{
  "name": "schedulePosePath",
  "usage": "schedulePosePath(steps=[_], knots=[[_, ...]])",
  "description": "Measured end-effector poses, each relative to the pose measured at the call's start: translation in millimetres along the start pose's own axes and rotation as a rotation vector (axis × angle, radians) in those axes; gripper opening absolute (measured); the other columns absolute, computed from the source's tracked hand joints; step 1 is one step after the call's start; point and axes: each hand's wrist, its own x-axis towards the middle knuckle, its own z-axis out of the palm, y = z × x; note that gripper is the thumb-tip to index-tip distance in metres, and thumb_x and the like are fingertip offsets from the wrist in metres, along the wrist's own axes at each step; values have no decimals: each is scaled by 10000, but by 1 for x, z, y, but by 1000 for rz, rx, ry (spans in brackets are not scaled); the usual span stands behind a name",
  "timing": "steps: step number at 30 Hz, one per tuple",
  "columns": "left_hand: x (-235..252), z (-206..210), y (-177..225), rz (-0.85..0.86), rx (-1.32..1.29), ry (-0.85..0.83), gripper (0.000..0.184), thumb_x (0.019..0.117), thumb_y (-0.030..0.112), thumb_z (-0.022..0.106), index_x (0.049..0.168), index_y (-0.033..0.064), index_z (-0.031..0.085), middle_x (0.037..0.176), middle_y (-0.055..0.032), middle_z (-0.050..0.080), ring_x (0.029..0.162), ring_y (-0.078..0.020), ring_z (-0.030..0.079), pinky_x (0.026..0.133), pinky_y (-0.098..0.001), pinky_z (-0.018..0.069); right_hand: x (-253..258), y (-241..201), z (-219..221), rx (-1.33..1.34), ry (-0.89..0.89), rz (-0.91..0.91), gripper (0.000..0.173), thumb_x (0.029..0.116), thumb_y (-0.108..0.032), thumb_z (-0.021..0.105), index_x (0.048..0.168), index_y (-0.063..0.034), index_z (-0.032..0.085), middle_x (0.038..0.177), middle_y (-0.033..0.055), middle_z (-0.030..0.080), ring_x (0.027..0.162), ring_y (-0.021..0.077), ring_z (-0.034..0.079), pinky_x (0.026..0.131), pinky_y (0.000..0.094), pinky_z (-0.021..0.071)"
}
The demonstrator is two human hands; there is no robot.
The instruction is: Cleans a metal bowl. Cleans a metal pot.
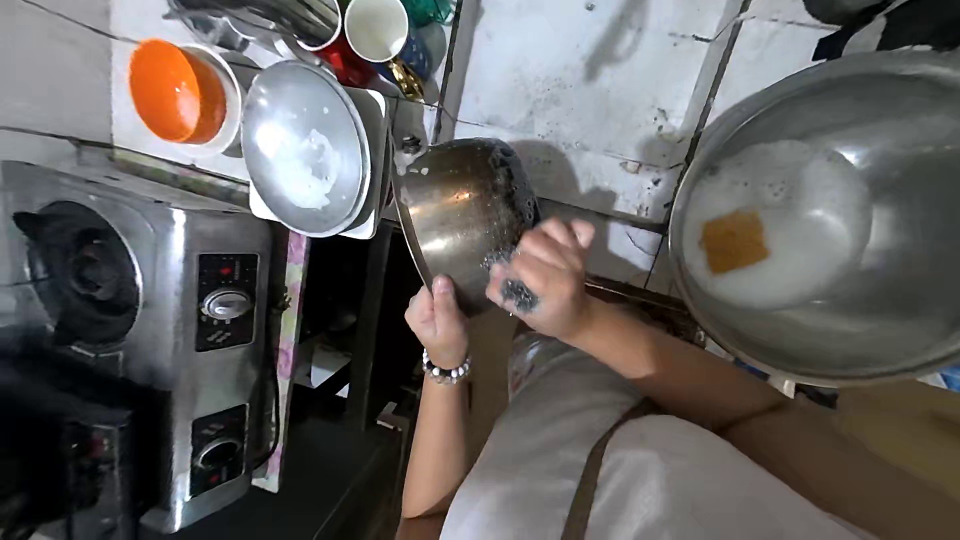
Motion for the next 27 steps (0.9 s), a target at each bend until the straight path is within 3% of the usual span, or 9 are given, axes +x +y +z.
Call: schedulePosePath(steps=[4,8,11,14,16,19,22,25,27], knots=[[-4,4,1,3,3,40,371,1057,240,500,711,206,631,659,173,633,640,70,633,575,-147,528,84,31,8,53,-289,352,238,860,-195,750,820,33,696,903,179,701,920,337,663,835,603,421],[1,0,1,28,33,12,397,1065,247,484,688,195,599,641,167,610,629,74,619,573,-140,513,20,15,0,84,-35,177,271,820,-181,718,638,-55,562,719,107,573,770,274,580,754,475,416],[2,-2,1,5,-8,-30,352,1079,270,482,767,234,642,702,183,656,663,67,646,588,-149,540,-16,10,6,52,139,64,296,817,-223,720,604,-89,563,626,63,563,712,218,566,795,389,397],[-1,-1,-2,29,-24,-2,337,1078,265,488,799,212,669,727,177,671,690,66,658,610,-157,553,57,37,13,149,-110,338,239,851,-162,743,761,39,649,788,148,651,796,245,624,783,481,446],[-8,-3,-3,44,-8,35,353,1078,249,481,784,189,668,721,167,665,703,62,659,630,-162,554,75,57,19,231,-144,475,176,861,-145,699,813,9,630,801,88,634,755,154,595,724,400,476],[-14,-4,-6,52,-22,61,352,1069,296,513,777,207,689,727,174,677,722,65,668,651,-159,561,6,36,6,248,102,285,240,851,-118,707,701,-5,557,746,125,587,785,200,589,766,366,460],[-17,-1,-4,49,-1,69,356,1079,310,495,800,214,693,744,187,676,754,75,666,671,-154,554,-51,12,3,173,189,148,266,819,-199,720,650,-76,557,674,64,570,771,183,581,810,343,429],[-21,5,1,65,-13,-36,191,1090,265,484,1106,148,635,995,180,699,954,73,660,845,-184,568,-34,17,5,135,200,132,260,828,-194,726,647,-62,594,670,76,595,749,196,586,807,367,431],[-23,0,0,97,-20,-172,456,1055,247,563,1415,99,324,1294,111,569,1169,27,587,997,-226,527,-18,22,7,152,187,177,243,840,-183,735,676,-49,616,702,88,605,757,199,582,802,387,419]])
